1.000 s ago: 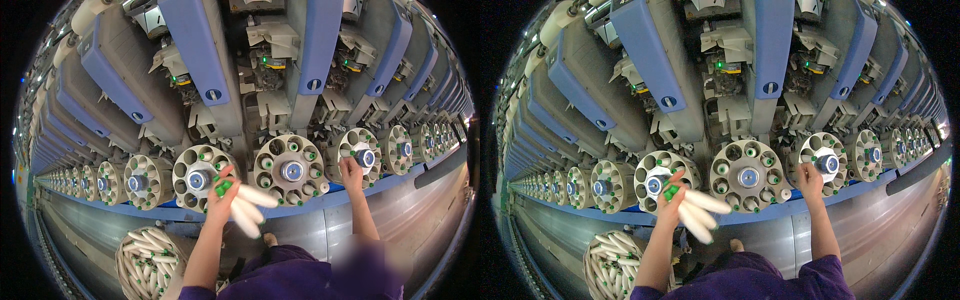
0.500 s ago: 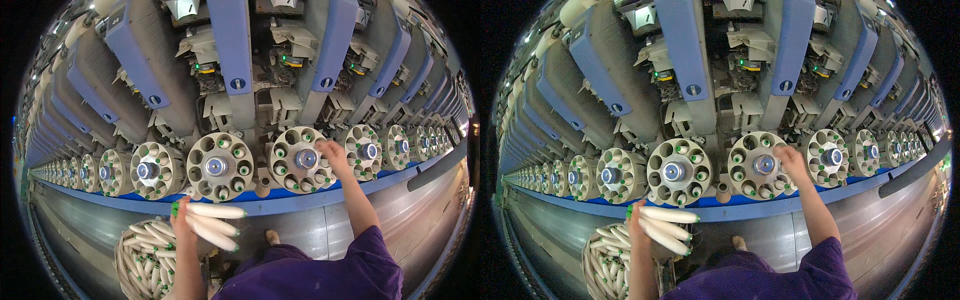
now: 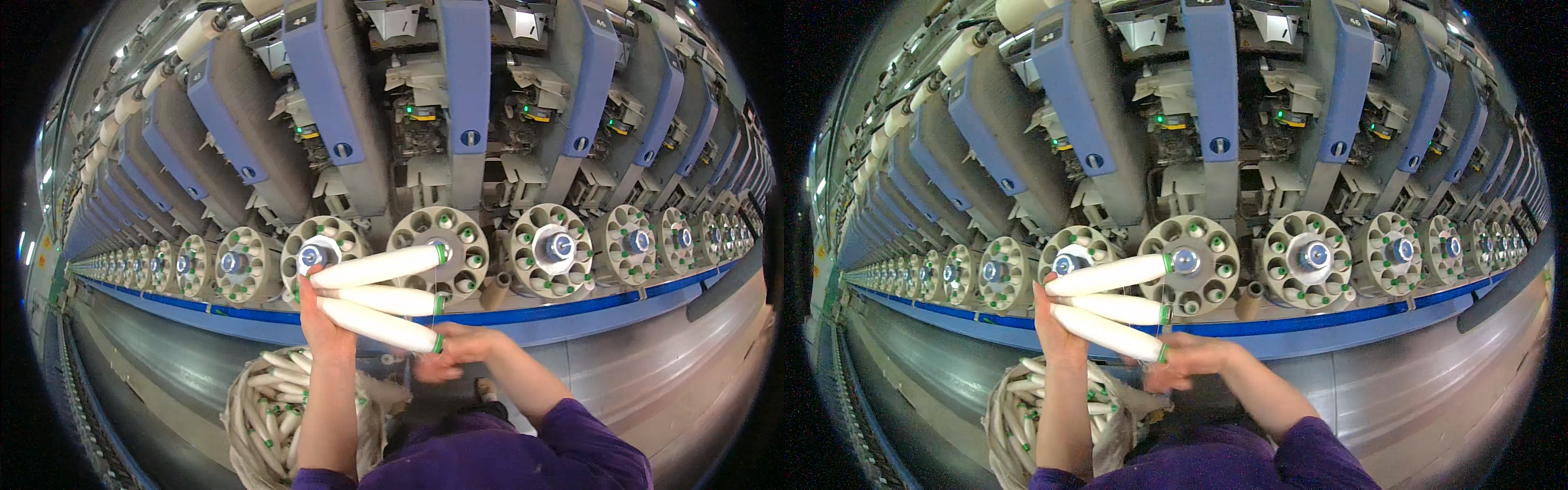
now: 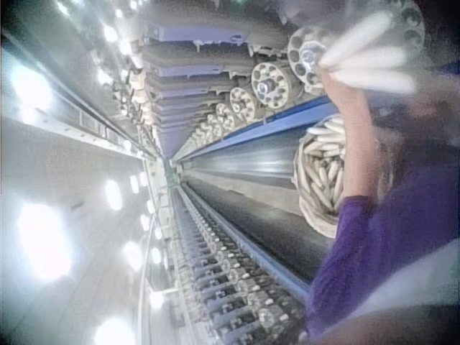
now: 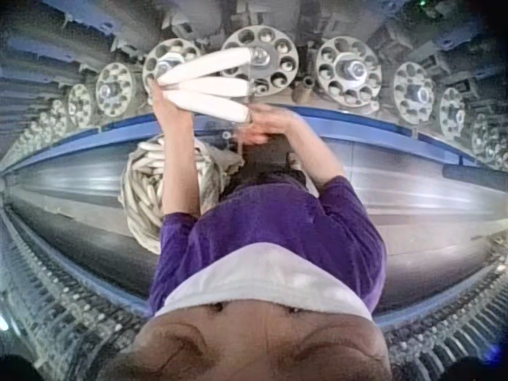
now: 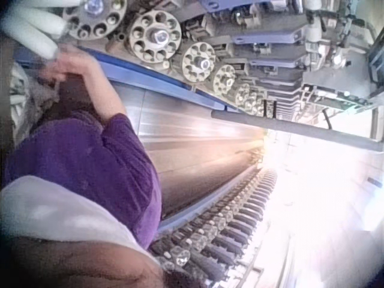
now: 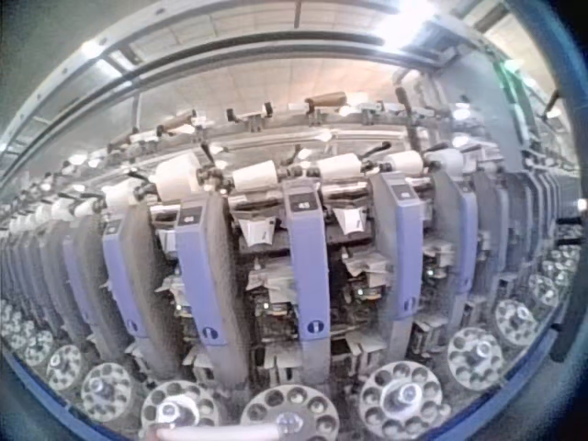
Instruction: The person takes white spools from a cloth bag and places them into slots on a textile machine. They walk along the machine, repeatedly loading spools into the rotating holders.
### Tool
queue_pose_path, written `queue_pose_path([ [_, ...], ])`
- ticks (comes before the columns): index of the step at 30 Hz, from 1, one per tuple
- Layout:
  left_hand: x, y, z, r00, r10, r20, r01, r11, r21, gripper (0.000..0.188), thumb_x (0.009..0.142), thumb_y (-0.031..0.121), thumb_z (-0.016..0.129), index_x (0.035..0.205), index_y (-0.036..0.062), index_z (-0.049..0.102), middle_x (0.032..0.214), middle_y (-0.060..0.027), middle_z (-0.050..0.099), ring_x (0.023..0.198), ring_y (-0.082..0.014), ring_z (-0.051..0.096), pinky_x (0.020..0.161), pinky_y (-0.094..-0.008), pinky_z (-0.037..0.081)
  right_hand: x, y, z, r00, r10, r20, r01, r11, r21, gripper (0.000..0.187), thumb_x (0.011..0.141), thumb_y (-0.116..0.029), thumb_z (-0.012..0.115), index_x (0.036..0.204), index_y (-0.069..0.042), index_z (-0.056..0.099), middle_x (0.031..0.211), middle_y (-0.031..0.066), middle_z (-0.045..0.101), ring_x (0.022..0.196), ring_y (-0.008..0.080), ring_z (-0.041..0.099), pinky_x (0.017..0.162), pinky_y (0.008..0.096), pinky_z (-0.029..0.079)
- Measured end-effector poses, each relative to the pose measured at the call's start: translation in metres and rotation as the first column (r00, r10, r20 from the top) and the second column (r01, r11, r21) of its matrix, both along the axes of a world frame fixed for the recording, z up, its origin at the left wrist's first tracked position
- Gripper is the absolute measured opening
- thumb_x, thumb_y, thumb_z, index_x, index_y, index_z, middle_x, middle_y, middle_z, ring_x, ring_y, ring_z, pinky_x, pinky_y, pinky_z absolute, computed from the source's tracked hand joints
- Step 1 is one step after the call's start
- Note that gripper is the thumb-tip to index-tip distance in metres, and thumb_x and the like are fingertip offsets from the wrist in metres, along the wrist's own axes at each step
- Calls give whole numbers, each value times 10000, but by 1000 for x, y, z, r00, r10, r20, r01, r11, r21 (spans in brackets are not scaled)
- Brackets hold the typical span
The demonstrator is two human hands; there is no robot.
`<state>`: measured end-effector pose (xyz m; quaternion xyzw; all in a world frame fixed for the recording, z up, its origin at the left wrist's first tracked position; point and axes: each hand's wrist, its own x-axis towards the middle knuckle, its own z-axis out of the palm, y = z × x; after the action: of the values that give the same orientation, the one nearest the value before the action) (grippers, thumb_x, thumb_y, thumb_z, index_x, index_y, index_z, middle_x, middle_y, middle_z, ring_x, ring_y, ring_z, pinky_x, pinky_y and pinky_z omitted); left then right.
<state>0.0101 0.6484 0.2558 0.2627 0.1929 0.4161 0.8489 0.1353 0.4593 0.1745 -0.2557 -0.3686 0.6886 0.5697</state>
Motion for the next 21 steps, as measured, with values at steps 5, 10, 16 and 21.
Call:
queue_pose_path([
  [5, -54, 18, -2, 992, 102, -75, -94, 990, 106, 369, 1005, 401, 417, 1144, 73, 512, 1116, -95, 561, 1076, -245, 545, 945, -411, 456, 45, -75, -17, 571, -644, -509, 569, 758, -320, 196, 974, -235, 495, 819, -122, 532, 532, -87, 337, 413, 50, 319, 381, 212, 247],
  [10, -73, 17, -11, 992, 102, -69, -82, 966, 244, 347, 1002, 373, 447, 1128, 60, 526, 1083, -84, 558, 1026, -218, 554, 908, -383, 462, 37, -69, -2, 270, -934, -234, 899, 332, -285, 218, 999, -288, 446, 961, -129, 589, 672, -91, 474, 533, 19, 397, 469, 175, 340],
  [16, -58, 13, -19, 985, 135, -110, -97, 950, 295, 346, 998, 379, 456, 1113, 64, 542, 1077, -84, 557, 1020, -213, 552, 899, -381, 468, -47, 48, -13, 572, -755, 320, 790, 612, 31, 265, 849, -230, 726, 1037, -47, 692, 1076, 67, 662, 928, 126, 589, 826, 254, 462],
  [21, -43, 20, -34, 964, 217, -153, -184, 962, 204, 354, 999, 393, 446, 1113, 69, 529, 1083, -92, 559, 1029, -225, 553, 915, -388, 468, -27, 45, -27, 622, -779, 80, 770, 590, -242, 171, 932, -259, 613, 892, -94, 629, 828, -31, 600, 590, 49, 450, 545, 213, 372],
])
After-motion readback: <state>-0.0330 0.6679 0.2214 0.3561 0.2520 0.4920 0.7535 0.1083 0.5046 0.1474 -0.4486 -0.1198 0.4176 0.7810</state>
